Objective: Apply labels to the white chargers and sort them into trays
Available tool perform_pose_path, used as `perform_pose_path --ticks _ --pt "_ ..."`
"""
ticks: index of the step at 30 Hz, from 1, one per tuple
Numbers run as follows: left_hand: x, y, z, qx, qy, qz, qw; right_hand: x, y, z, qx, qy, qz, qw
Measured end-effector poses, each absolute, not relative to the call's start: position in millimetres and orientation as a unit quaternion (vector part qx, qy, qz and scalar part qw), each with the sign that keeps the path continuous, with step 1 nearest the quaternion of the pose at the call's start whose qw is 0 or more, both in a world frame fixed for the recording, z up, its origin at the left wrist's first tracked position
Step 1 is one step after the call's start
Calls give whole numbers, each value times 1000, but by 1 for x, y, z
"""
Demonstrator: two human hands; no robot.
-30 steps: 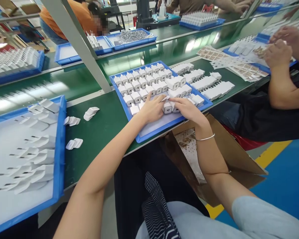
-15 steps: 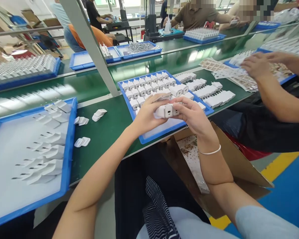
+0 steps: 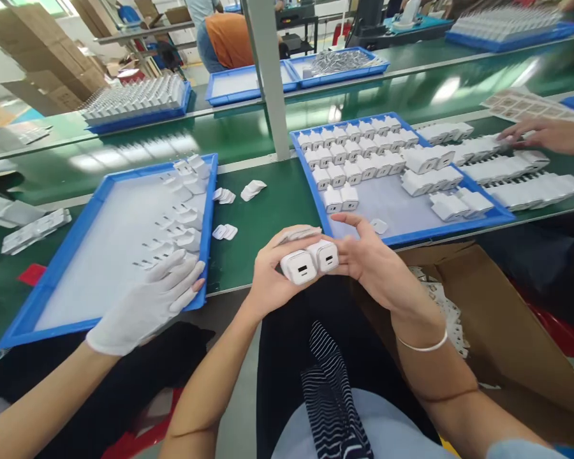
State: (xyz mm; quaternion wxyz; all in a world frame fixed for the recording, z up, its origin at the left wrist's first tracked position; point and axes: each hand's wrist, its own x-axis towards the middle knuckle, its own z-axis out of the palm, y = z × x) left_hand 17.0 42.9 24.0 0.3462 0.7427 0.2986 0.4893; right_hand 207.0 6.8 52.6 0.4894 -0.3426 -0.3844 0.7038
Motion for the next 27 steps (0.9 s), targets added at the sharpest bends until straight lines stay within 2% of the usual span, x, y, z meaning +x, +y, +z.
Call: perform_pose_path --ticks 3,7,14,17,23,25,27 --pt "-6 30 14 668 306 513 443 201 8 49 -299 -395 755 429" --pt "-21 18 1 599 315 529 512 184 13 39 -317 -480 694 432" --pt "-29 6 4 498 288 421 701 166 18 31 -279 -517 709 390" --pt "-31 4 2 455 261 416 743 170 19 27 -299 -550 683 375" --pt "-26 -2 -5 446 269 444 729 173 15 21 -409 -652 480 420" --pt "-23 -3 -3 509 293 482 650 173 10 22 -443 -657 418 444" --pt "-20 -3 1 582 353 522 514 174 5 25 -485 -625 377 482"
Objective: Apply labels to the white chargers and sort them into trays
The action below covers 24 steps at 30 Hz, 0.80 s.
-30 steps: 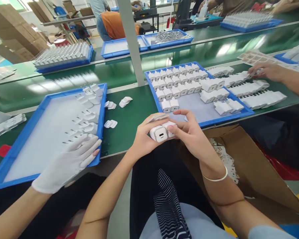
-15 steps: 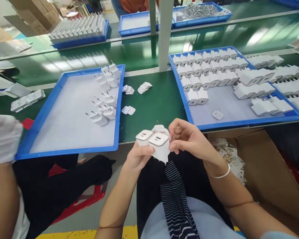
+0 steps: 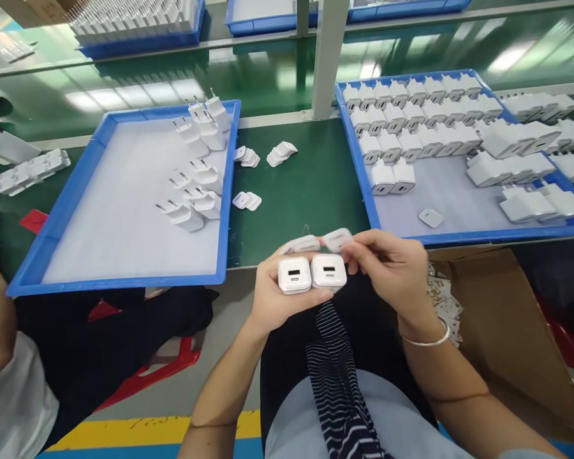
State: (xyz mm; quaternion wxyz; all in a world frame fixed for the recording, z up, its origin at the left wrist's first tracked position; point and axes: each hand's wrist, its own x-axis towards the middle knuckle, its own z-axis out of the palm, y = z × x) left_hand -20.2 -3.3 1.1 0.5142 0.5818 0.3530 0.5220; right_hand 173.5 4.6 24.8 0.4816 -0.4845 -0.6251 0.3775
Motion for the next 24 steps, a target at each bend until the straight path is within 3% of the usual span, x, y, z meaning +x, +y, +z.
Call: perform_pose_path --ticks 3,6,11,24 --pt "-16 -2 7 643 419 543 342 175 -4 32 -511 -540 415 525" --pt "-13 0 9 656 436 552 275 174 -10 37 -487 -490 515 507" --pt "-10 2 7 664 436 554 249 166 -12 36 -452 -464 589 483" --pt "-10 4 4 692 422 543 220 165 -5 30 -470 -465 580 476"
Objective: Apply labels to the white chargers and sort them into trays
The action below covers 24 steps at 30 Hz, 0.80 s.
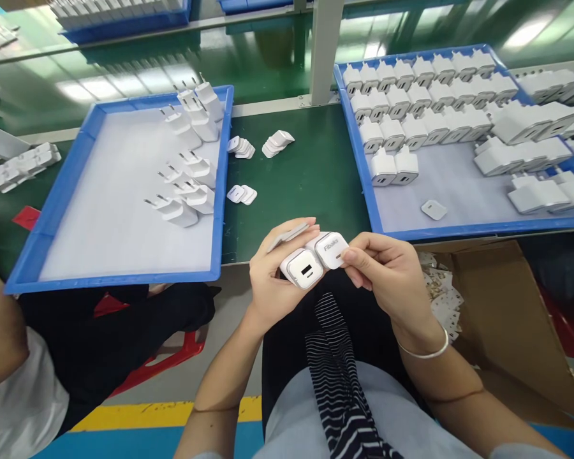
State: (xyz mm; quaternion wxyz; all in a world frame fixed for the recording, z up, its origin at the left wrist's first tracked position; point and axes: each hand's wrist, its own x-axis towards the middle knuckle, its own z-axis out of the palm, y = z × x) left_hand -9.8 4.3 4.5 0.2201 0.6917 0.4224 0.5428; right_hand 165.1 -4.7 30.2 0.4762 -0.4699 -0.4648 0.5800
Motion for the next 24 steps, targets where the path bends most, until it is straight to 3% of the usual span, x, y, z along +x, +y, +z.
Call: perform_pose_path --ticks 24 --pt "-13 10 5 739 361 535 192 171 5 35 -437 -435 659 430"
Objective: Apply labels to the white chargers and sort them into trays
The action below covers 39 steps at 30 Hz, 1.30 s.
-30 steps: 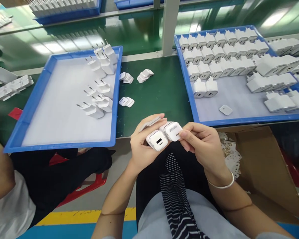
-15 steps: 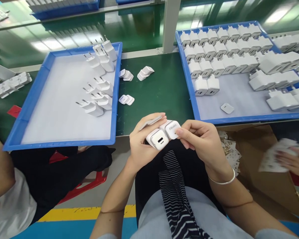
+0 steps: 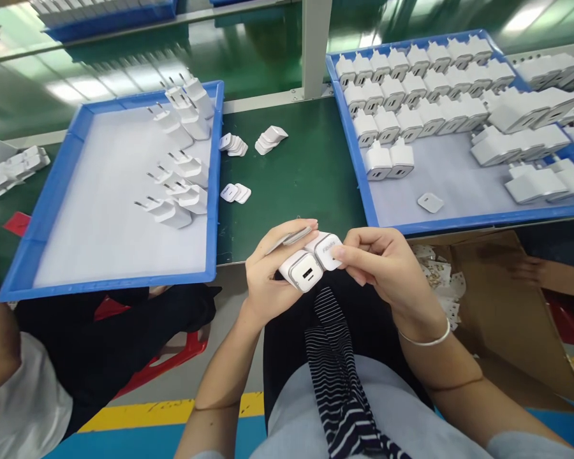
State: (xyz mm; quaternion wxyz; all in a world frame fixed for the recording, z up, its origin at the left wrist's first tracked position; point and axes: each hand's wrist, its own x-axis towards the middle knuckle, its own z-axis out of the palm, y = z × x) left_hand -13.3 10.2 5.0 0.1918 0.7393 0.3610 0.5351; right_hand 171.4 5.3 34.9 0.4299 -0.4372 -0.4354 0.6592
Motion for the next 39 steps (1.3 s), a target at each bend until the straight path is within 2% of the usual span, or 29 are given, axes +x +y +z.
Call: perform_pose_path --ticks 9,18,21,24,27,29,34,39 --pt "-9 10 3 736 350 542 205 176 6 36 -447 -467 635 423" --pt "3 1 3 668 424 549 269 175 -1 30 -447 -485 620 425" --pt "1 1 -1 636 394 547 375 177 -2 21 -399 -488 629 456" --pt "-3 1 -7 560 333 522 551 178 5 9 -359 -476 624 505" --pt "-7 0 -12 441 251 450 735 176 15 0 -325 -481 664 472" --pt "-9 -1 -13 361 197 405 817 173 20 -4 -302 -486 695 435" --pt "-10 -1 -6 265 152 335 891 170 22 -6 -287 -486 695 446" --pt "-10 -1 -2 287 207 354 866 171 16 -5 -357 -564 570 479"
